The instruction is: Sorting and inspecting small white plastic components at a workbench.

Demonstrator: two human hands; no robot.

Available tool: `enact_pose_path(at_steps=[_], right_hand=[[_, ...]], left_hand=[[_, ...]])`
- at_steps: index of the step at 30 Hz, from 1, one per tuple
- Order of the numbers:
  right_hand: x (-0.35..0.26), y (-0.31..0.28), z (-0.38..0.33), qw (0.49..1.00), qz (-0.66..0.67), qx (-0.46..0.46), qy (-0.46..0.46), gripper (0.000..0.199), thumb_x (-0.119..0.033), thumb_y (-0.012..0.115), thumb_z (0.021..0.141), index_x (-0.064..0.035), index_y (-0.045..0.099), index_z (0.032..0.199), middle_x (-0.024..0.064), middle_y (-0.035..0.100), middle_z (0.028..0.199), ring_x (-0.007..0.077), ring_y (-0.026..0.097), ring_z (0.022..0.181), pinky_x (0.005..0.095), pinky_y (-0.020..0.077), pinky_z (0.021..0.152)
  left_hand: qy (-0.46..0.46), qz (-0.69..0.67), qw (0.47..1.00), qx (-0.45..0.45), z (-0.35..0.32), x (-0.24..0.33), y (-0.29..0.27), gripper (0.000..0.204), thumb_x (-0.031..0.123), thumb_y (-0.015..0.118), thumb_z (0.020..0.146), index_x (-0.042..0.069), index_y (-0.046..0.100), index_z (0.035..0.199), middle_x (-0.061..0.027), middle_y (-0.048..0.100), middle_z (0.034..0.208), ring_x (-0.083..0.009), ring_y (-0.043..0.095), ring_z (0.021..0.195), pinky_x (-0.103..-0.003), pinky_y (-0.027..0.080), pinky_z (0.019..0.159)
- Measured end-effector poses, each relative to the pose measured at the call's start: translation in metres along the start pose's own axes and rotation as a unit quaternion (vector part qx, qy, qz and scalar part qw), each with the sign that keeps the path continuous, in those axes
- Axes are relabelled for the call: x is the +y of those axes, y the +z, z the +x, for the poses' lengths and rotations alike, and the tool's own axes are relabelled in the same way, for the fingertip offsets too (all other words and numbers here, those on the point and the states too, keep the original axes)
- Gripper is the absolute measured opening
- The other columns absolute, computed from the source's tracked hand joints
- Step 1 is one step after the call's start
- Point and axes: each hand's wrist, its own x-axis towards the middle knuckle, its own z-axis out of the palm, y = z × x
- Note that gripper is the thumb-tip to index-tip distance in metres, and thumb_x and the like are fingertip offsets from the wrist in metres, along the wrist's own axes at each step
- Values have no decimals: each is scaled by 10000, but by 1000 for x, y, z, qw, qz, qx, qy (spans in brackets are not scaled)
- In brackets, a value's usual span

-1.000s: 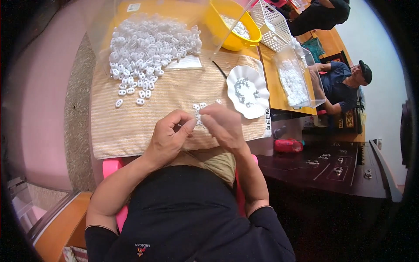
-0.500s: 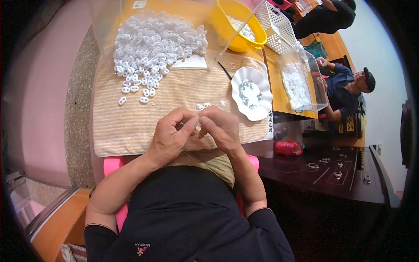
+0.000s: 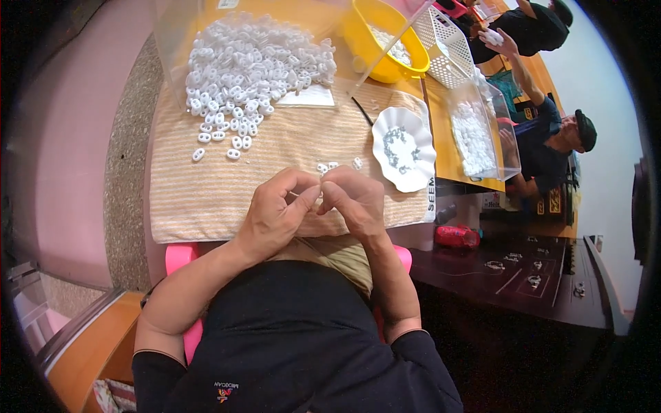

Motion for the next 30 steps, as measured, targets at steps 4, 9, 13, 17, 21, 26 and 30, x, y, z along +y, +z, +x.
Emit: enact_pose_path(at_steps=[4,9,13,17,21,26,30], right_hand=[[1,-1,0,1000,11,-9,6,105,-43,598,914,57,614,944,76,611,842,138,627,678,246,528,584],[6,-6,1,999,24,-15,22,126,-56,599,926,41,605,1006,64,623,873,117,626,734,240,542,603],[9,-8,2,1000,20,-11,14,138,-68,595,932,41,601,1016,65,630,869,110,623,720,237,541,615],[15,-10,3,999,11,-8,37,139,-70,601,930,45,603,1008,61,634,865,101,619,707,228,536,622],[19,-10,5,999,4,-1,33,138,-67,609,926,46,605,1006,61,634,871,98,618,725,224,536,627],[26,-11,5,1000,7,-6,21,134,-61,613,922,42,608,1009,57,634,884,100,620,737,223,536,630],[28,-10,4,999,9,-4,31,134,-60,614,921,40,609,1010,57,634,886,101,620,736,221,534,629]], left_hand=[[-26,-22,999,13,-1,-5,0,142,106,599,924,-10,621,1004,-59,651,854,-104,616,768,-262,502,705],[-59,-94,994,11,2,-2,0,157,101,613,918,-29,635,1005,-36,651,858,-88,599,771,-236,490,712],[-84,-193,978,1,5,-5,-4,171,88,630,910,-41,637,1023,-42,659,863,-86,605,776,-224,499,718],[-107,-239,965,23,6,-7,-3,185,76,640,900,-40,629,1044,-52,666,874,-91,616,774,-234,519,729],[-133,-254,958,20,6,-7,-5,228,64,651,885,-44,612,1082,-76,674,893,-117,649,781,-245,543,741],[-153,-272,950,19,6,-7,-5,237,68,649,887,-46,612,1092,-82,677,908,-118,654,789,-245,549,746],[-157,-280,947,18,6,-11,-5,240,66,646,889,-44,611,1099,-85,678,915,-118,656,795,-244,550,750]])
